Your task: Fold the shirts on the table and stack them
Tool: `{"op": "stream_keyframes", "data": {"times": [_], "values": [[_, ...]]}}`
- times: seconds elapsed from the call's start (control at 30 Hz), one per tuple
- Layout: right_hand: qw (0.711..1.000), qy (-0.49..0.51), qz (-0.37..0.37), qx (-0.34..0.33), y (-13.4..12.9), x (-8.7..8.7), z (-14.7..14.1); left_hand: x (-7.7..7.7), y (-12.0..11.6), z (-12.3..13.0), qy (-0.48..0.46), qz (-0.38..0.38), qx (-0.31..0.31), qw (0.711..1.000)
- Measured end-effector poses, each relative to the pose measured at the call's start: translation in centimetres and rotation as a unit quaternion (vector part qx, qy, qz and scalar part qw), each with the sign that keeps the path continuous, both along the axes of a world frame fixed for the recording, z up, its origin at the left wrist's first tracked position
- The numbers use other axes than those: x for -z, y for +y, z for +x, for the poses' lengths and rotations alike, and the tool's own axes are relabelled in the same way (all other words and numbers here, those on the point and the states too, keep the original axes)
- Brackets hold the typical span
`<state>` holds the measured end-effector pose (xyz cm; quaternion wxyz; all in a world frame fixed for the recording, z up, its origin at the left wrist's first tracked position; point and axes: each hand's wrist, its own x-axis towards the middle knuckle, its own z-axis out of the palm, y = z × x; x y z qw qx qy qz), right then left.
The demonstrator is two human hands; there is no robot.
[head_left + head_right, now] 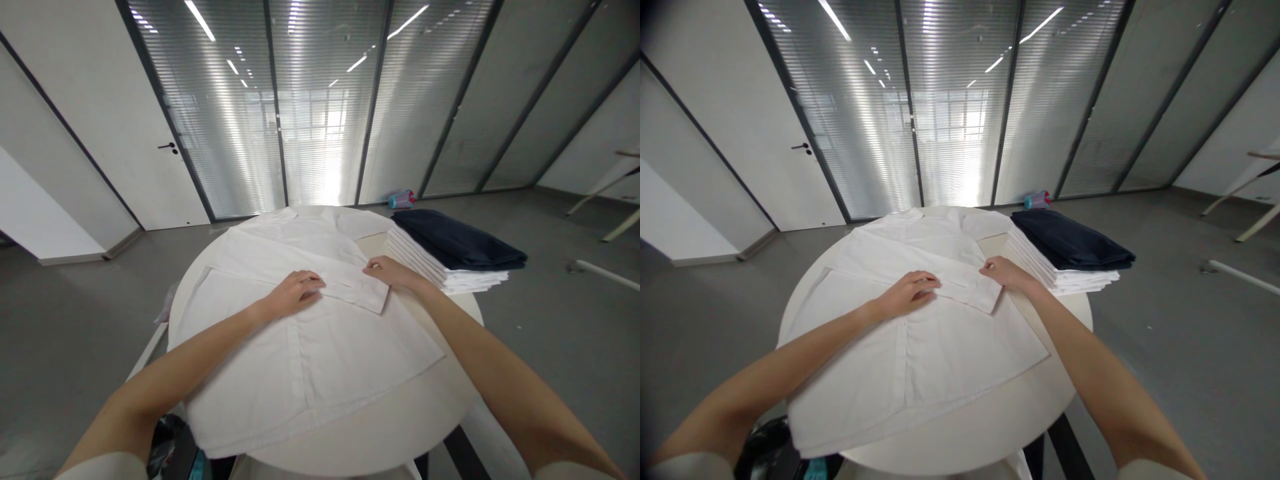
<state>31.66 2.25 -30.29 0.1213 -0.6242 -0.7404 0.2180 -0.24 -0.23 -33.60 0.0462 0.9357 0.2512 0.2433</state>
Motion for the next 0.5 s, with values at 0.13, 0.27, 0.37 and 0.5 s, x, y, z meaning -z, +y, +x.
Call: {"op": "stream_keyframes", "data": {"times": [0.13,0.27,0.37,0.5], "values": [[0.990,-0.090,0.107,0.030,-1.0,-0.5,-1.0,0.0,-0.1,-0.2,0.029,-0.019,0.004,0.999],[0.956,-0.156,0.247,-0.019,-2.7,-1.1,-3.9,-0.1,-0.2,-0.1,0.035,-0.014,0.006,0.999],[0.942,-0.202,0.247,-0.102,-4.1,-1.3,-6.1,-0.7,1.0,-0.4,0.021,0.022,-0.019,0.999],[0.916,-0.275,0.246,-0.158,-4.9,-1.4,-7.1,-1.7,4.3,-1.7,0.064,0.077,-0.064,0.993]]}}
